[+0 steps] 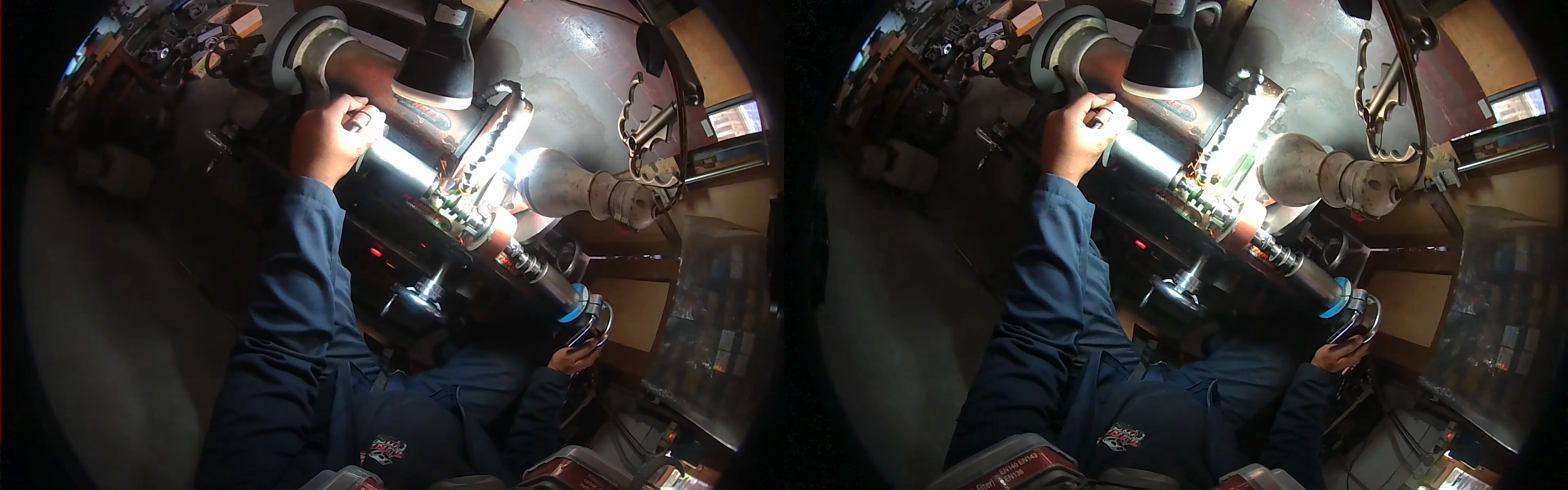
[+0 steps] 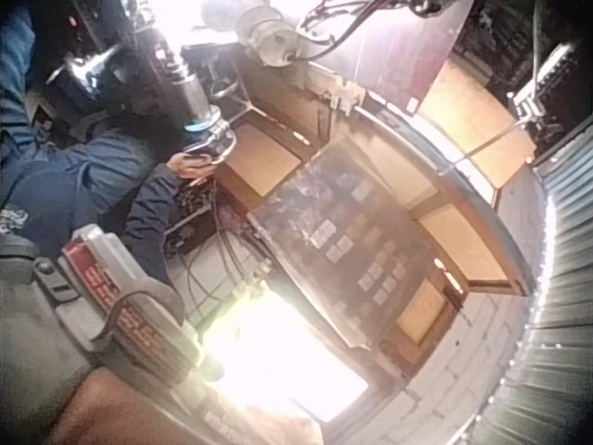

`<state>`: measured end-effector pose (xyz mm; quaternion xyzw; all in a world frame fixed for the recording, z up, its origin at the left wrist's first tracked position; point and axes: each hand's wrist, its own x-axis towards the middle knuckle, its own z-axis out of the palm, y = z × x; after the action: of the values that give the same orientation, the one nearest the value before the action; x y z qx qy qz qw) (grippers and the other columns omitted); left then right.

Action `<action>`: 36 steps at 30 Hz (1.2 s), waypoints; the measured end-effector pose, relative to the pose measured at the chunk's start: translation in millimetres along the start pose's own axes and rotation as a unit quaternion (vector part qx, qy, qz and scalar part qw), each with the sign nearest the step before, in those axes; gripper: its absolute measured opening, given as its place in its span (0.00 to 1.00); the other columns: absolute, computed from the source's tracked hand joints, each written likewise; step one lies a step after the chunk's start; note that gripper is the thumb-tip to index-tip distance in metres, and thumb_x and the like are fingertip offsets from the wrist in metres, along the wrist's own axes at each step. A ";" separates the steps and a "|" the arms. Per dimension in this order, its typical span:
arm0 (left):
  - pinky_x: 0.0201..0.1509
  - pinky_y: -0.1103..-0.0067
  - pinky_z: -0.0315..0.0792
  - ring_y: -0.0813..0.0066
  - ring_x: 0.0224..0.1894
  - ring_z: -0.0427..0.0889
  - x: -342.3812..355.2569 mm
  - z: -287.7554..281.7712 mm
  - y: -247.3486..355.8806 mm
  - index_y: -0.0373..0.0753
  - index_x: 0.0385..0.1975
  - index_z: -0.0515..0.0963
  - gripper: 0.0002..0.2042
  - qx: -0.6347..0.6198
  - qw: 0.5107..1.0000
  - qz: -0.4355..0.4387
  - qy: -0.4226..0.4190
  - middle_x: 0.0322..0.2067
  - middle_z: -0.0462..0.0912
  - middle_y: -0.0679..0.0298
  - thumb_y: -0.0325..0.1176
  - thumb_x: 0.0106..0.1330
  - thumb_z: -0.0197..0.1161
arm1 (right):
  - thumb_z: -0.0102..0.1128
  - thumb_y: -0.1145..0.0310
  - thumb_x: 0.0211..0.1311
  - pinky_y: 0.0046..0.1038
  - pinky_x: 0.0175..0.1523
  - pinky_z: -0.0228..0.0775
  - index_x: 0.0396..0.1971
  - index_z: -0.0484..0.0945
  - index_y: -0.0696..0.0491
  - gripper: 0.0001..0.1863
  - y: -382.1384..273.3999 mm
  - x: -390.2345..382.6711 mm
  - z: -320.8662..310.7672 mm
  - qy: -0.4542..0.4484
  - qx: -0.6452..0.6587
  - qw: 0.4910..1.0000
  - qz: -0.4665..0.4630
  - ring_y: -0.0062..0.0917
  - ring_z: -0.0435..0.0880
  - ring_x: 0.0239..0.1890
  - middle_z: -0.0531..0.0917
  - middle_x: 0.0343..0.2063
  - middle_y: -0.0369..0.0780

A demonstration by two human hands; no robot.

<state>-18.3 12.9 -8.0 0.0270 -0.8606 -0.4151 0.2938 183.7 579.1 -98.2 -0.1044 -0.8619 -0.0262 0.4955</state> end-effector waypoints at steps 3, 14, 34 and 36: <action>0.39 0.75 0.81 0.66 0.36 0.88 0.9 -2.1 5.8 0.38 0.41 0.83 0.16 0.006 1.000 -0.008 -0.013 0.34 0.87 0.54 0.30 0.52 0.76 | 0.48 0.60 0.75 0.41 0.52 0.72 0.50 0.77 0.61 0.19 72.2 -29.3 4.6 -0.001 0.005 0.985 -0.173 0.46 0.79 0.51 0.76 0.55 0.52; 0.41 0.79 0.81 0.75 0.36 0.88 2.1 -4.0 5.0 0.34 0.42 0.83 0.16 0.007 0.999 -0.018 -0.028 0.34 0.88 0.56 0.29 0.53 0.75 | 0.55 0.59 0.69 0.32 0.62 0.65 0.64 0.63 0.61 0.30 70.1 6.0 18.8 -0.380 0.533 0.711 0.255 0.36 0.74 0.59 0.74 0.57 0.47; 0.40 0.78 0.81 0.73 0.35 0.88 1.8 4.8 6.0 0.35 0.42 0.83 0.17 0.005 0.999 -0.028 -0.025 0.33 0.88 0.55 0.31 0.52 0.76 | 0.53 0.59 0.70 0.35 0.65 0.63 0.66 0.60 0.62 0.31 1.6 31.1 -36.8 -0.308 0.233 0.911 0.142 0.39 0.73 0.61 0.72 0.60 0.50; 0.40 0.78 0.81 0.73 0.36 0.88 1.8 3.9 7.6 0.35 0.42 0.83 0.17 0.003 0.999 -0.022 -0.024 0.33 0.88 0.55 0.30 0.52 0.76 | 0.46 0.59 0.74 0.38 0.66 0.63 0.66 0.61 0.63 0.28 -25.7 48.6 -43.9 -0.225 0.299 0.920 0.115 0.41 0.73 0.61 0.71 0.60 0.54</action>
<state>-20.3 20.0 -3.4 0.0374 -0.8679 -0.4192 0.2639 191.9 555.0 -32.6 -0.0527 -0.9007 0.3137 0.2959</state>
